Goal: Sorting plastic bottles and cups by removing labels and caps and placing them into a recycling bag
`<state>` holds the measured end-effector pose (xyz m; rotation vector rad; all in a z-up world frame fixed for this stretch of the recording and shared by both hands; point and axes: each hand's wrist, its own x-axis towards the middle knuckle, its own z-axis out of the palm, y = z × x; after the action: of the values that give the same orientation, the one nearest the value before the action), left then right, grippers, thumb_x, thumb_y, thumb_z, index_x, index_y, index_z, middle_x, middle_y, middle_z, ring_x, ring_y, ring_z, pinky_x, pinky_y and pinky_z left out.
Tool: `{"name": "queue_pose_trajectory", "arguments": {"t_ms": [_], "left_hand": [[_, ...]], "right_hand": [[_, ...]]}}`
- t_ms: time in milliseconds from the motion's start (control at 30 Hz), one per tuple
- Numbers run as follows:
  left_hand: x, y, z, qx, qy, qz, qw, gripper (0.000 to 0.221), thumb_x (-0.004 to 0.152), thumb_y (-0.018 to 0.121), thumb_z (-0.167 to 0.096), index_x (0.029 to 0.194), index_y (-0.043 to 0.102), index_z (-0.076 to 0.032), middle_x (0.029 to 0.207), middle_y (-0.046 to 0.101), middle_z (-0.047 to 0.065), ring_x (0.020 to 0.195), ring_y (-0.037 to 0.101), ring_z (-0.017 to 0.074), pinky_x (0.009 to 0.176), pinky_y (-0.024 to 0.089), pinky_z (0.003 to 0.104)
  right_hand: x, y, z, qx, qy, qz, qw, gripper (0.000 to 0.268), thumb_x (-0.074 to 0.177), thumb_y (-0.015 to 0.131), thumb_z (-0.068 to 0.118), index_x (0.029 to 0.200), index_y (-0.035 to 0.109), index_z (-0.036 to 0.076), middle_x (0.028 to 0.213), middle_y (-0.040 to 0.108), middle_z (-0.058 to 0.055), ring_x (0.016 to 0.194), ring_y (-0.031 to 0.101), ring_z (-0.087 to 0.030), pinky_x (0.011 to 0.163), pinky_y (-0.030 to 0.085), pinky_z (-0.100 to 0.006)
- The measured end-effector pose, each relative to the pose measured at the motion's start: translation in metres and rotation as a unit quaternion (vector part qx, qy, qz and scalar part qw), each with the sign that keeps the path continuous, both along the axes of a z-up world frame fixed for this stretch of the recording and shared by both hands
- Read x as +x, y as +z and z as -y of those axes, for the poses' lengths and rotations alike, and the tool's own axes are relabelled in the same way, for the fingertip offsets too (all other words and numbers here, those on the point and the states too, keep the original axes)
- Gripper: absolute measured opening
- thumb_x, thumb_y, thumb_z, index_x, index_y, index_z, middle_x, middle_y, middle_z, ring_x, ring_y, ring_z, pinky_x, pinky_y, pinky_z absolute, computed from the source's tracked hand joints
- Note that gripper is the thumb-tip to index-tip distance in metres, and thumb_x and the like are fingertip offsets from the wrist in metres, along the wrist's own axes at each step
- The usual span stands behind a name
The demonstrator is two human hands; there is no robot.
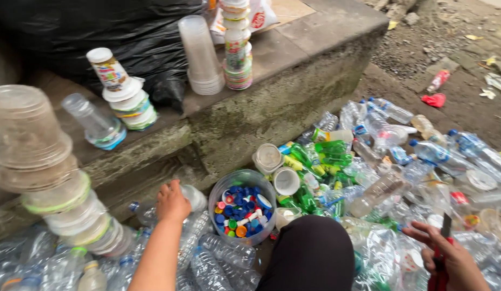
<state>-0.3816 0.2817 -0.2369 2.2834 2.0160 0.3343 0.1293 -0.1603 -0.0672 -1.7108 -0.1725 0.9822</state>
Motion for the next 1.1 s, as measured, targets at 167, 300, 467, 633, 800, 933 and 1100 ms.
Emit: {"name": "queue_pose_trajectory", "arguments": {"t_ms": [167,300,467,633,800,933,1100], "left_hand": [[0.01,-0.009,-0.001,-0.045,-0.004,-0.072,0.996,0.045,0.085,0.064,-0.016,0.127,0.047,-0.017,0.129,0.051,0.017,0.113,0.059,0.0397,0.091,0.056,0.052],[0.01,-0.022,0.005,-0.089,-0.002,-0.08,0.993,0.061,0.086,0.063,-0.017,0.143,0.041,-0.022,0.14,0.046,0.016,0.122,0.054,0.0392,0.095,0.053,0.055],[0.005,-0.032,-0.009,-0.098,-0.007,-0.079,0.992,0.06,0.088,0.062,-0.019,0.144,0.042,-0.027,0.142,0.046,0.017,0.126,0.054,0.04,0.101,0.052,0.053],[0.012,-0.064,-0.03,-0.093,-0.038,-0.094,0.99,0.071,0.085,0.063,-0.022,0.152,0.038,-0.027,0.147,0.044,0.018,0.127,0.054,0.0403,0.102,0.05,0.053],[0.037,-0.048,-0.034,-0.097,-0.051,-0.175,0.978,0.076,0.082,0.06,-0.063,0.145,0.045,-0.024,0.145,0.052,0.017,0.126,0.06,0.0367,0.091,0.056,0.054],[0.024,-0.043,-0.04,-0.078,-0.022,-0.17,0.982,0.066,0.095,0.046,-0.056,0.145,0.053,-0.014,0.145,0.056,0.023,0.124,0.059,0.0416,0.094,0.05,0.056],[0.009,-0.022,-0.044,-0.071,-0.016,-0.165,0.984,0.078,0.094,0.048,-0.053,0.16,0.044,-0.012,0.15,0.057,0.027,0.126,0.058,0.045,0.095,0.044,0.059]], "right_hand": [[-0.028,0.037,-0.011,-0.005,-0.021,0.023,0.999,0.051,0.111,0.038,0.026,0.145,0.052,-0.01,0.135,0.066,-0.03,0.056,0.023,-0.022,0.05,0.019,-0.034],[-0.045,0.058,-0.017,-0.021,-0.053,0.017,0.998,0.047,0.111,0.04,0.024,0.14,0.053,-0.01,0.136,0.065,-0.03,0.058,0.021,-0.022,0.052,0.016,-0.035],[-0.022,0.028,-0.002,0.013,-0.011,0.014,1.0,0.047,0.102,0.047,0.018,0.139,0.062,-0.006,0.129,0.071,-0.025,0.053,0.03,-0.022,0.049,0.021,-0.033],[-0.018,0.019,0.003,0.043,-0.044,-0.009,0.998,0.043,0.097,0.057,0.02,0.133,0.066,-0.002,0.122,0.074,-0.024,0.049,0.035,-0.02,0.046,0.026,-0.032],[-0.014,0.024,0.014,0.071,-0.074,-0.02,0.994,0.043,0.094,0.062,0.019,0.13,0.066,-0.003,0.117,0.074,-0.022,0.046,0.036,-0.017,0.044,0.026,-0.03],[-0.008,0.031,0.027,0.098,-0.07,0.002,0.993,0.042,0.094,0.061,0.02,0.128,0.068,-0.003,0.113,0.076,-0.021,0.044,0.035,-0.013,0.041,0.026,-0.026],[0.002,0.03,0.037,0.101,-0.084,-0.002,0.991,0.044,0.093,0.063,0.022,0.129,0.068,-0.002,0.113,0.074,-0.02,0.046,0.038,-0.012,0.043,0.029,-0.025]]}}
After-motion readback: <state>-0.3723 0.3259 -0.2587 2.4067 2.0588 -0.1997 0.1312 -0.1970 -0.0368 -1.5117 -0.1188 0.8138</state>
